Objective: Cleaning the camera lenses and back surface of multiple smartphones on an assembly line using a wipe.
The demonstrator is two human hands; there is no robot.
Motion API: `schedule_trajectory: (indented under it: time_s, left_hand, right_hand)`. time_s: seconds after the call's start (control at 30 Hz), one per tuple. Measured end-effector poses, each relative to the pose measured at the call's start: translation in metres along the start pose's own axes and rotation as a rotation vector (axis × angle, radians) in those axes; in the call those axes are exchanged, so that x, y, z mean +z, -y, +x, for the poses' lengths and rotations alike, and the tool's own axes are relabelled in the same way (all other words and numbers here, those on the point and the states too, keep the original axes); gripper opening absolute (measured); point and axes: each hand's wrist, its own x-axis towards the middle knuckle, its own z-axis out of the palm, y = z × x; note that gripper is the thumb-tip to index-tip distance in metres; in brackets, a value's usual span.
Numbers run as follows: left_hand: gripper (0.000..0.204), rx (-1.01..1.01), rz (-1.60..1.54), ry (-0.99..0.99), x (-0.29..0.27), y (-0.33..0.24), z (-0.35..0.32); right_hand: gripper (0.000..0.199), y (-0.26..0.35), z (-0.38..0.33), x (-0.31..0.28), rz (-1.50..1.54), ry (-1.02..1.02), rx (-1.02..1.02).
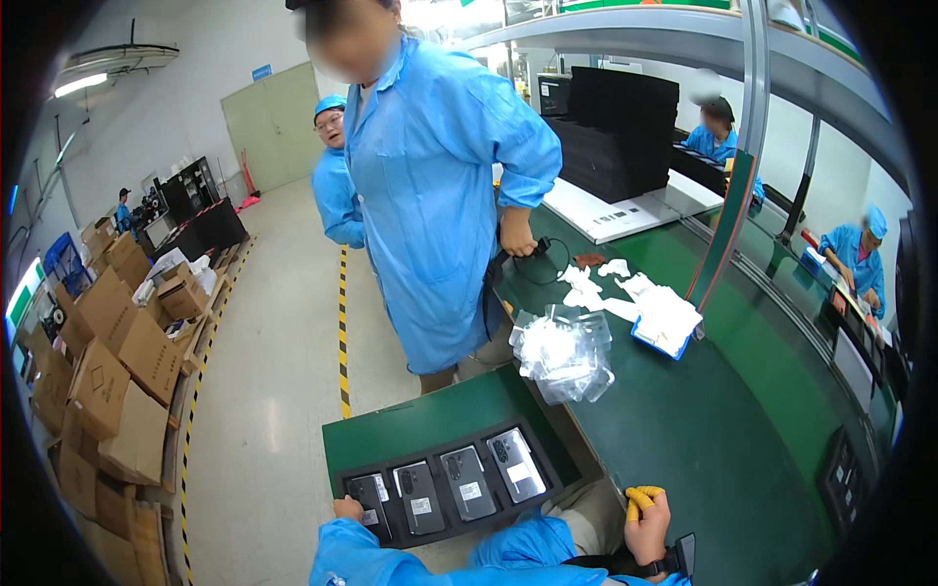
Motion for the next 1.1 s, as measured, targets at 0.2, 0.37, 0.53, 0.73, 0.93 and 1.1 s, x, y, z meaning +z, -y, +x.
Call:
schedule_trajectory:
  time_s: [0.2, 0.37, 0.53, 0.73, 0.93, 1.1]
  left_hand:
    - [0.043, 0.023, 0.086, 0.041, 0.002, 0.002, 0.006]
    - [0.044, -0.042, 0.036, 0.036, -0.006, -0.014, -0.011]
    - [0.042, -0.026, -0.015, 0.047, -0.009, -0.015, -0.016]
    - [0.041, -0.040, 0.025, 0.047, -0.016, -0.018, -0.022]
    - [0.042, -0.040, 0.039, 0.050, -0.014, -0.014, -0.023]
    - [0.042, -0.027, 0.081, 0.053, 0.001, -0.010, -0.006]
  right_hand:
    - [0.018, -0.002, -0.001, 0.000, 0.005, 0.006, -0.007]
    - [0.018, -0.005, 0.003, 0.002, 0.025, -0.011, -0.003]
    - [0.018, -0.002, 0.004, 0.002, 0.005, -0.006, -0.021]
    - [0.018, -0.004, 0.001, 0.002, 0.027, -0.003, -0.005]
    - [0.018, -0.002, -0.004, -0.004, 0.006, -0.009, -0.015]
    - [0.018, 0.001, -0.001, -0.003, -0.028, -0.017, 0.013]
